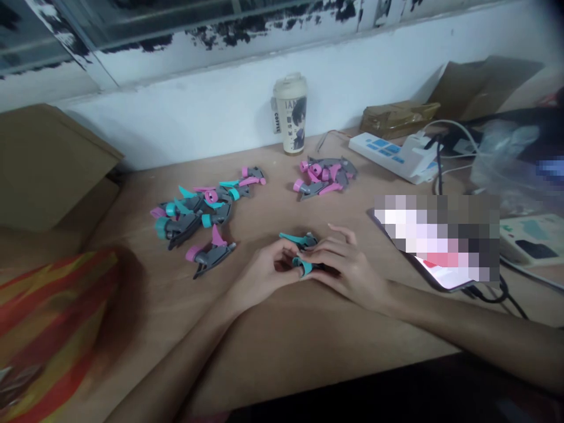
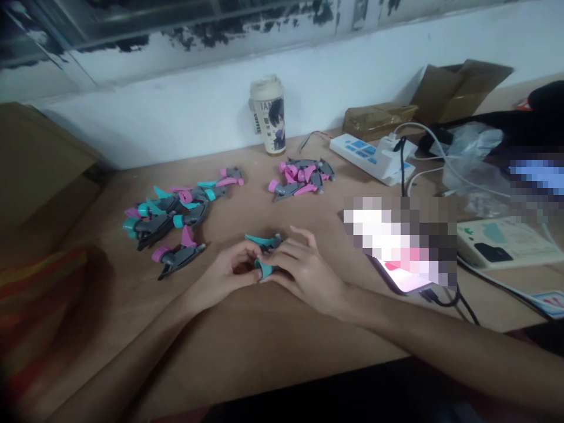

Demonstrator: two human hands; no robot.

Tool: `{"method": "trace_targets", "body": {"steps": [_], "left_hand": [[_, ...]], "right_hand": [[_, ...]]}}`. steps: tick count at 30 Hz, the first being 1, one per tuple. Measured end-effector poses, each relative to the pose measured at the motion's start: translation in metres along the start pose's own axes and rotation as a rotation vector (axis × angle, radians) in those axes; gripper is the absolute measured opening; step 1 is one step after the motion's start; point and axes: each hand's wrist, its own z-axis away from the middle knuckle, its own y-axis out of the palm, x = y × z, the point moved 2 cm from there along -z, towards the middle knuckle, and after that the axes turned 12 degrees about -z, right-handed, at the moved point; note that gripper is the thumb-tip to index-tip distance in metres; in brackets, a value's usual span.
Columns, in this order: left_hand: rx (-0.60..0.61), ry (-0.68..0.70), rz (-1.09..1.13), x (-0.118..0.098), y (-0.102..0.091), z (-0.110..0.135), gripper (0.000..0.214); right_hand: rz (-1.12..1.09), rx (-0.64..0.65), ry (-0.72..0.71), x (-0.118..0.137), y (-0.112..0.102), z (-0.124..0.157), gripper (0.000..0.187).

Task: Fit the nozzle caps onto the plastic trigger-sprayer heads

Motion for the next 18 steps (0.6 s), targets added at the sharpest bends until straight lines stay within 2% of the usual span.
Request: {"method": "trace_targets", "body": {"steps": [8,14,18], "left_hand": [[-0.030,-0.011,-0.019,0.0036,0.0031,-0.0013,0.012],[-0.026,-0.040,0.103,0.0048,0.0055,-0.0001,0.013],[-0.021,-0.097,0.155,0.0029,0.0073,-0.0010,0.016]], "right_hand": [[0.003,-0.019,0.006,-0.0013,-0.0012,0.0013,0.015],[0.017,-0.034,-0.010,-0.0012,-0.0019,-0.0005,0.013],[-0.023,-0.070,0.034,0.0017,-0.0040,-0.0041,0.014]]}}
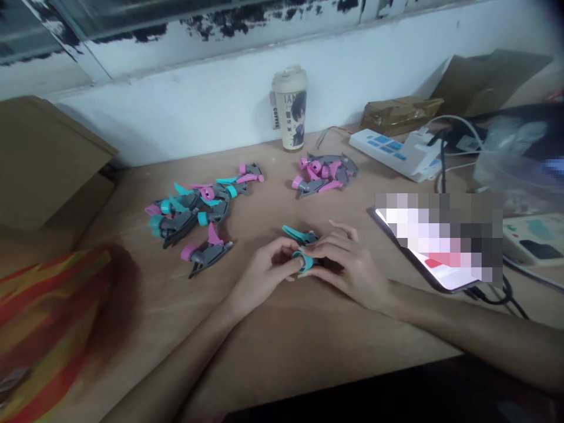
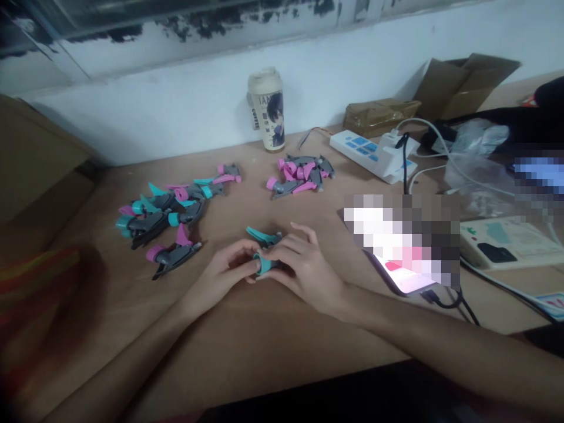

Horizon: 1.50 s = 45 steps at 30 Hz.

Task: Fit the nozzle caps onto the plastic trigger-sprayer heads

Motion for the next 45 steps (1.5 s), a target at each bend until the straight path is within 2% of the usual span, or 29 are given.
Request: {"method": "trace_targets", "body": {"steps": [5,10,14,19,24,27,29,31,34,36,39,43,45], "left_hand": [[-0.040,-0.074,0.053,0.001,0.002,-0.001,0.020],[0.075,-0.130,0.071,-0.003,-0.003,0.000,0.019],[0.094,-0.167,0.083,-0.004,-0.005,0.000,0.020],[-0.017,-0.114,0.072,-0.004,0.003,0.002,0.017],[-0.126,-0.127,0.080,-0.007,0.009,0.004,0.014],[-0.160,-0.105,0.097,-0.006,0.011,0.005,0.016],[-0.184,-0.080,0.100,-0.004,0.013,0.006,0.020],[-0.269,-0.017,0.070,-0.001,0.014,0.009,0.024],[-0.454,0.147,-0.122,-0.002,0.013,0.016,0.022],[-0.523,0.257,-0.293,-0.006,0.012,0.020,0.016],[-0.538,0.344,-0.474,-0.012,0.011,0.022,0.014],[-0.517,0.343,-0.575,-0.016,0.011,0.022,0.018],[-0.507,0.344,-0.602,-0.016,0.012,0.021,0.019]], "right_hand": [[0.003,-0.032,0.002,0.001,0.001,-0.001,0.014],[0.031,0.006,-0.061,0.001,0.003,0.003,0.011],[0.049,0.025,-0.117,0.003,0.003,0.005,0.011],[0.032,0.033,-0.110,0.003,0.003,0.004,0.012],[-0.024,0.044,-0.039,0.003,0.002,0.001,0.010],[-0.094,0.000,0.029,0.001,0.000,0.000,0.015],[-0.165,-0.051,0.122,-0.002,-0.002,-0.001,0.021],[-0.249,-0.098,0.232,-0.006,-0.003,0.000,0.025],[-0.338,-0.132,0.332,-0.008,-0.004,0.001,0.027],[-0.365,-0.129,0.336,-0.007,-0.004,0.002,0.027],[-0.381,-0.110,0.310,-0.007,-0.003,0.002,0.026],[-0.266,-0.093,0.274,-0.007,-0.003,0.001,0.025],[-0.187,-0.059,0.265,-0.007,-0.003,0.000,0.031]]}}
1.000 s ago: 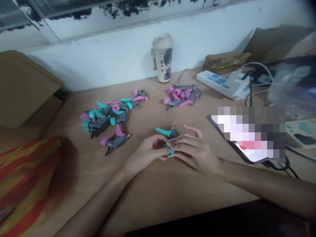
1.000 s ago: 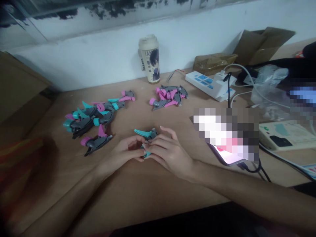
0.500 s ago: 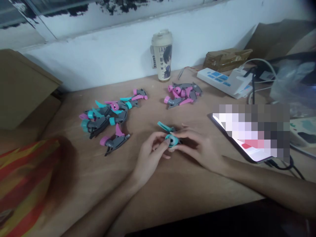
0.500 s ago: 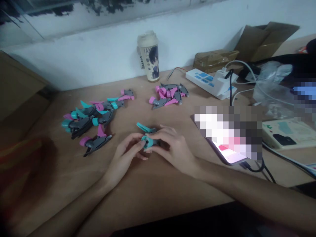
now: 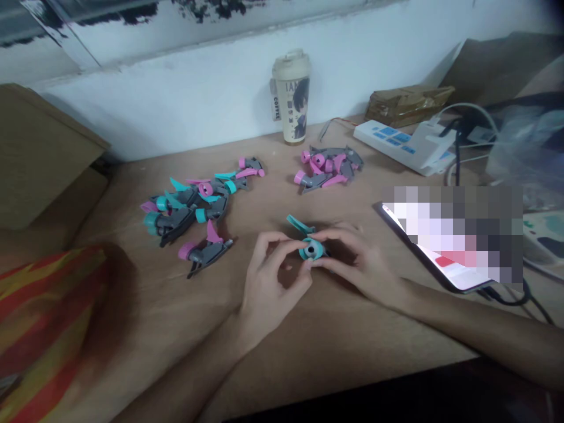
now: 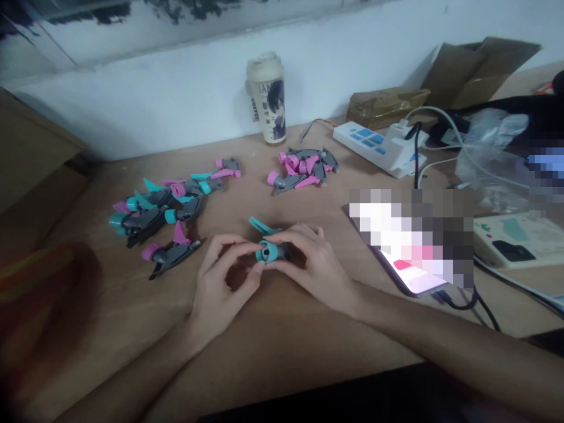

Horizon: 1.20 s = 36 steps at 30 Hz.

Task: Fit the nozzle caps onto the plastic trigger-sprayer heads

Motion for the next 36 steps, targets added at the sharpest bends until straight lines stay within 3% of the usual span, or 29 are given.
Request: {"method": "trace_targets", "body": {"steps": [3,6,12,18,26,36], "left_hand": [[0.011,0.025,-0.017,0.001,0.003,0.002,0.021],[0.024,0.035,-0.030,0.002,0.006,0.002,0.022],[0.077,0.071,-0.063,0.003,0.006,0.001,0.021],[0.123,0.113,-0.242,0.004,0.010,0.002,0.030],[0.093,-0.023,0.116,0.000,0.009,0.001,0.016],[0.099,-0.162,0.214,0.004,0.009,0.002,0.012]], "right_hand": [[0.106,0.062,-0.023,-0.001,-0.001,0.000,0.037],[0.182,0.087,-0.054,-0.002,-0.002,0.000,0.031],[0.164,0.092,-0.051,0.000,-0.003,0.000,0.029],[0.170,0.087,-0.071,-0.002,-0.003,-0.001,0.030],[0.179,0.106,-0.068,-0.002,-0.002,-0.002,0.032],[0.119,0.114,-0.064,0.001,-0.002,-0.002,0.033]]}}
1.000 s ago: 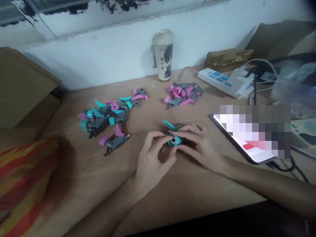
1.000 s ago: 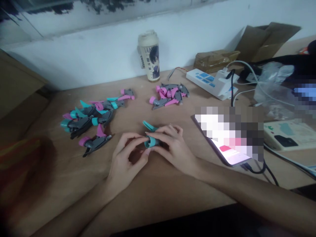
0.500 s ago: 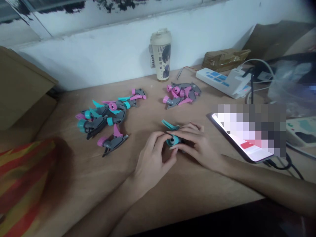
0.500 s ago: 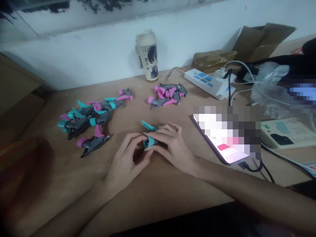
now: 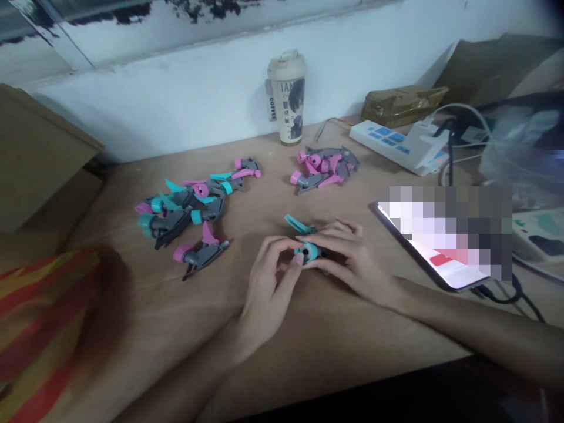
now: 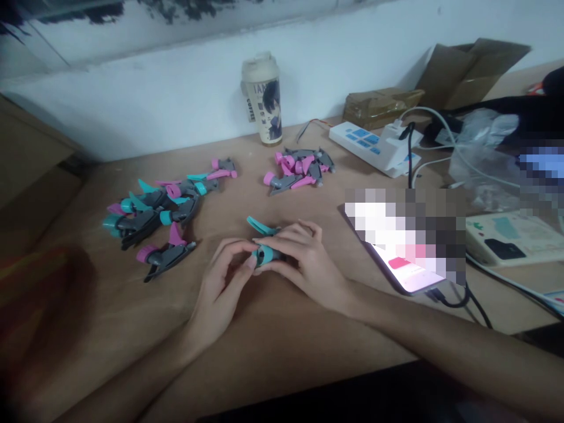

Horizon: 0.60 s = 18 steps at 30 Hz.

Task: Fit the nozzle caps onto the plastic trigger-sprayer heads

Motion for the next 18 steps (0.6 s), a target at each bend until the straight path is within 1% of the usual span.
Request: {"method": "trace_targets", "body": {"steps": [4,10,13,18], "left_hand": [[0.005,0.015,-0.031,0.001,-0.002,-0.002,0.010],[0.087,0.088,-0.083,0.004,-0.007,-0.010,0.005],[0.141,0.101,-0.064,0.009,-0.010,-0.013,0.005],[0.170,0.132,-0.075,0.012,-0.014,-0.016,0.006]], "right_hand": [[-0.013,0.000,-0.003,0.001,0.000,0.000,0.034],[-0.023,0.033,0.002,0.002,0.001,0.000,0.033],[-0.027,0.020,-0.008,0.003,0.001,0.001,0.032],[-0.026,0.021,-0.043,0.005,0.002,0.002,0.032]]}}
